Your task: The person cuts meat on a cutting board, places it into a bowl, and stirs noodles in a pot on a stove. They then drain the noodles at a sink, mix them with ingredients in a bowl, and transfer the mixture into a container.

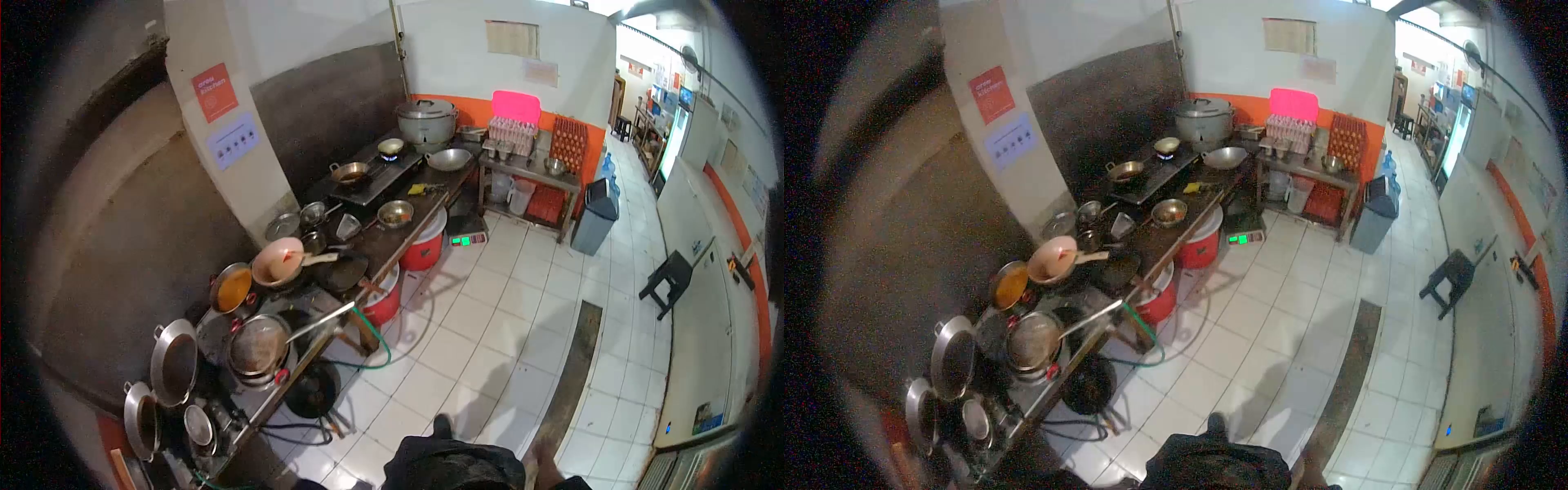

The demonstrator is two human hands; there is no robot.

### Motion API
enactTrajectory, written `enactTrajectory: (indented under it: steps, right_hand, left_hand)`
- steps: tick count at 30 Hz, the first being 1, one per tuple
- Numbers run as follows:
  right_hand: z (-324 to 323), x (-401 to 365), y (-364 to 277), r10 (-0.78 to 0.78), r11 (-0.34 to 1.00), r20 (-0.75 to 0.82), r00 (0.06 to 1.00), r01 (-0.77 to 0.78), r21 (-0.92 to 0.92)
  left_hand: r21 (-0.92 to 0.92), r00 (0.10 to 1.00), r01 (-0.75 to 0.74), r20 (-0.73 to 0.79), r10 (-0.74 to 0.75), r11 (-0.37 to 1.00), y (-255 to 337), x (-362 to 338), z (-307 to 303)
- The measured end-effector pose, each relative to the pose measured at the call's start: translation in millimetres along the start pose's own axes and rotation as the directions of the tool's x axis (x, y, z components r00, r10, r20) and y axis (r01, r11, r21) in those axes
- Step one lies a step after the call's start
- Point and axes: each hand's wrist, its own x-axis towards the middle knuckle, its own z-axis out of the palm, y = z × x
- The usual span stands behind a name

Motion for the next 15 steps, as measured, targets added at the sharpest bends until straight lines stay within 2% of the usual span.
enactTrajectory:
  steps: [1,2,3,4,5,7,8,9,10,11,12,13,14,15]
  right_hand:
    - [0.3,-24.3,-22.5,0.015,0.956,-0.044,0.999,-0.028,-0.293]
    - [8.3,-43.4,-46.4,0.039,0.9,-0.083,0.996,-0.071,-0.431]
    - [22.9,-55.5,-65.1,0.081,0.861,-0.116,0.99,-0.128,-0.493]
    - [38.5,-56.3,-85.4,0.096,0.835,-0.134,0.986,-0.153,-0.528]
    - [55.4,-53.0,-102.8,0.11,0.818,-0.14,0.984,-0.169,-0.55]
    - [91.3,-32.1,-137.0,0.126,0.785,-0.123,0.984,-0.175,-0.594]
    - [108.9,-16.5,-152.0,0.132,0.768,-0.108,0.985,-0.17,-0.618]
    - [126.9,2.8,-169.5,0.136,0.75,-0.087,0.987,-0.16,-0.642]
    - [145.3,25.6,-185.9,0.134,0.73,-0.063,0.989,-0.141,-0.669]
    - [163.2,49.0,-203.8,0.134,0.713,-0.038,0.99,-0.123,-0.691]
    - [180.3,73.7,-221.7,0.133,0.689,-0.013,0.991,-0.102,-0.717]
    - [194.4,98.0,-240.8,0.13,0.668,0.011,0.991,-0.079,-0.739]
    - [207.8,123.6,-258.5,0.121,0.647,0.036,0.992,-0.052,-0.76]
    - [219.2,150.4,-278.9,0.112,0.627,0.066,0.991,-0.019,-0.779]
  left_hand:
    - [0.056,0.995,-0.093,0.036,0.091,0.994,32.4,37.5,14.7]
    - [0.132,0.967,-0.248,0.085,0.239,0.96,70.4,81.1,34.2]
    - [0.262,0.884,-0.466,0.163,0.438,0.845,118.8,135.2,60.7]
    - [0.401,0.735,-0.671,0.251,0.63,0.624,177.7,185.3,97.1]
    - [0.481,0.574,-0.782,0.309,0.758,0.397,243.7,221.0,140.1]
    - [0.488,0.272,-0.87,0.347,0.898,0.075,383.7,245.8,228.8]
    - [0.455,0.152,-0.89,0.336,0.93,-0.018,439.9,243.9,266.7]
    - [-0.26,0.314,-0.891,0.243,0.918,0.373,488.1,239.8,310.4]
    - [-0.186,0.279,-0.924,0.276,0.92,0.335,534.6,220.6,337.2]
    - [-0.294,0.086,-0.938,0.32,0.944,0.185,570.6,201.1,355.5]
    - [-0.352,0.212,-0.86,0.414,0.886,0.37,595.0,166.9,367.2]
    - [-0.248,0.142,-0.92,0.514,0.846,0.305,613.9,164.1,374.9]
    - [-0.051,0.071,-0.991,0.605,0.793,0.127,623.4,177.1,375.1]
    - [0.124,0.041,-0.99,0.702,0.712,-0.066,625.0,187.8,374.3]
